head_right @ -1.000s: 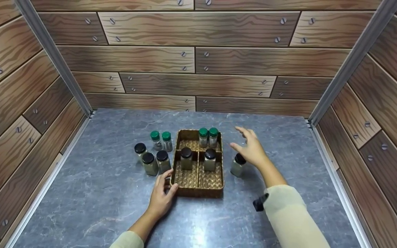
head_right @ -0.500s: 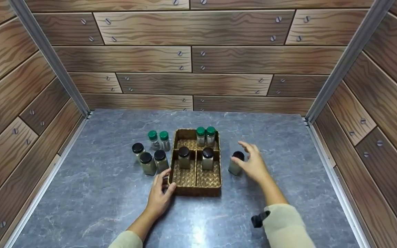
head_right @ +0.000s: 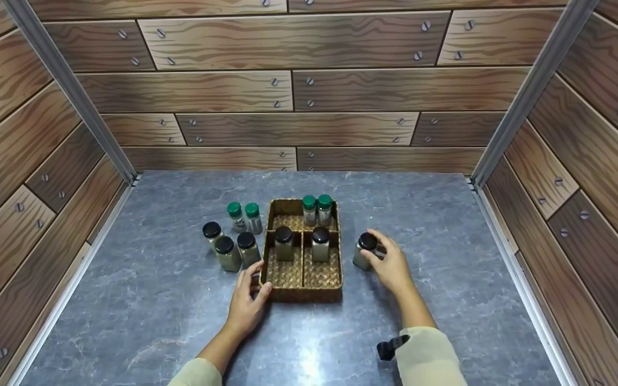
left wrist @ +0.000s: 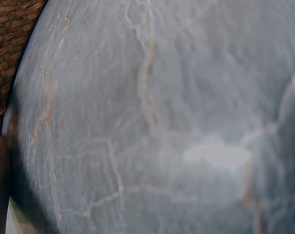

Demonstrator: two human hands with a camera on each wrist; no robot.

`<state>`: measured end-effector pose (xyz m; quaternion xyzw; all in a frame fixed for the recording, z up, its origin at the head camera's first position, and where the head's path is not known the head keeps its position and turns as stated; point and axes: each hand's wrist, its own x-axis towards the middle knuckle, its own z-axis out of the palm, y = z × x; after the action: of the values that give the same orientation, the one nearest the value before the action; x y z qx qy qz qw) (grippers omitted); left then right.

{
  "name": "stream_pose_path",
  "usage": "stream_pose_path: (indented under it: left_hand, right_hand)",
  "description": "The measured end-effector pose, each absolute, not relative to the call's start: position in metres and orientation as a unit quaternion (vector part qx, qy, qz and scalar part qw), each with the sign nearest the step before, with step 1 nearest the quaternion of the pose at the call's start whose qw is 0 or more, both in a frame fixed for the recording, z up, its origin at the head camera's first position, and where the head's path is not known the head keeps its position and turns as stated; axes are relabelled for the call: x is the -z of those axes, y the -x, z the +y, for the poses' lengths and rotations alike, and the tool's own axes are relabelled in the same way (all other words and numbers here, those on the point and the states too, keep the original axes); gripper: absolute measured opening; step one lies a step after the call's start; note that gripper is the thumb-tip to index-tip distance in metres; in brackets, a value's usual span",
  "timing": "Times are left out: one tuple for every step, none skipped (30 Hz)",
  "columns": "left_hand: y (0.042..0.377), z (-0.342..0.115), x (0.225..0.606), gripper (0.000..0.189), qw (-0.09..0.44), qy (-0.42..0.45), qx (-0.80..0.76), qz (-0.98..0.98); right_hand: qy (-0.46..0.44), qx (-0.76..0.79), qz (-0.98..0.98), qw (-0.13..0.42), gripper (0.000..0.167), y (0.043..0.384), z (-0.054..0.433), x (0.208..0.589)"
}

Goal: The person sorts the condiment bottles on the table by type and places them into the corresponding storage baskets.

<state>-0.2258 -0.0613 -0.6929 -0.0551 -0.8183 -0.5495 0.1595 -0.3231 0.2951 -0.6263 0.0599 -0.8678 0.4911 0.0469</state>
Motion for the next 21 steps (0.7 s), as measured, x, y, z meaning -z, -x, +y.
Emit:
stream_pose_path:
  left_hand:
    - [0.2255,-0.0616,0.6927,0.055,0.159,0.054,0.549,-0.819]
    - [0.2252,-0.0618,0.6924,0.054,0.158,0.052,0.548,-0.819]
    - [0.2249,-0.0619,0.6923,0.054,0.158,0.051,0.548,-0.82]
    - [0.2247,-0.0621,0.6919,0.055,0.157,0.05,0.547,-0.821]
    - [0.2244,-0.062,0.6916,0.055,0.156,0.048,0.548,-0.821]
    - [0.2243,-0.0621,0.6915,0.055,0.156,0.047,0.548,-0.821]
    - [0.2243,-0.0618,0.6913,0.055,0.155,0.046,0.549,-0.82]
    - [0.2244,-0.0614,0.6911,0.055,0.156,0.045,0.55,-0.819]
    - [0.2245,-0.0612,0.6911,0.055,0.156,0.043,0.55,-0.819]
    - [0.2246,-0.0611,0.6913,0.055,0.157,0.042,0.551,-0.818]
    - [0.2246,-0.0609,0.6914,0.055,0.158,0.042,0.552,-0.818]
    - [0.2247,-0.0609,0.6914,0.055,0.158,0.041,0.551,-0.818]
    - [0.2249,-0.0609,0.6914,0.055,0.158,0.042,0.55,-0.819]
    - [0.2251,-0.0609,0.6913,0.055,0.159,0.042,0.549,-0.819]
    - [0.2253,-0.0609,0.6912,0.055,0.159,0.043,0.548,-0.82]
    - [0.2254,-0.061,0.6911,0.055,0.159,0.044,0.548,-0.82]
    - [0.2253,-0.0611,0.6905,0.055,0.159,0.044,0.549,-0.82]
    - [0.2253,-0.0611,0.6902,0.055,0.159,0.045,0.548,-0.82]
    - [0.2252,-0.0611,0.69,0.055,0.16,0.046,0.549,-0.819]
    - [0.2249,-0.061,0.6899,0.055,0.16,0.047,0.549,-0.819]
    - [0.2247,-0.061,0.6897,0.055,0.159,0.047,0.549,-0.819]
  right_hand:
    - [-0.059,-0.492,-0.867,0.048,0.058,0.3228,0.2944,0.627]
    - [-0.057,-0.492,-0.867,0.05,0.058,0.3228,0.2938,0.6277]
    - [-0.055,-0.491,-0.868,0.052,0.058,0.3227,0.293,0.6282]
    - [-0.054,-0.492,-0.867,0.056,0.058,0.3226,0.2921,0.6286]
    - [-0.053,-0.491,-0.868,0.058,0.058,0.3227,0.2913,0.6289]
    - [-0.052,-0.49,-0.868,0.061,0.057,0.3228,0.2904,0.6292]
    - [-0.053,-0.488,-0.869,0.063,0.057,0.3228,0.2901,0.6291]
    - [-0.053,-0.487,-0.87,0.064,0.057,0.3229,0.2899,0.629]
    - [-0.054,-0.485,-0.871,0.064,0.057,0.323,0.2896,0.6289]
    - [-0.054,-0.484,-0.871,0.062,0.057,0.3229,0.2894,0.6288]
    - [-0.054,-0.483,-0.872,0.061,0.058,0.3229,0.2894,0.6288]
    - [-0.054,-0.482,-0.873,0.059,0.058,0.3229,0.2894,0.6288]
    - [-0.053,-0.482,-0.873,0.059,0.058,0.3228,0.2894,0.6288]
    - [-0.05,-0.481,-0.873,0.058,0.058,0.3228,0.2896,0.6287]
    - [-0.049,-0.48,-0.874,0.059,0.058,0.3227,0.2897,0.6285]
    - [-0.047,-0.48,-0.874,0.06,0.058,0.3224,0.2895,0.628]
    - [-0.046,-0.479,-0.874,0.061,0.058,0.3221,0.2893,0.6275]
    - [-0.043,-0.478,-0.875,0.063,0.058,0.3218,0.2889,0.627]
    - [-0.04,-0.478,-0.875,0.065,0.058,0.3213,0.2885,0.6263]
    - [-0.035,-0.478,-0.875,0.067,0.058,0.3207,0.2879,0.6256]
    - [-0.029,-0.477,-0.875,0.069,0.058,0.3199,0.287,0.6246]
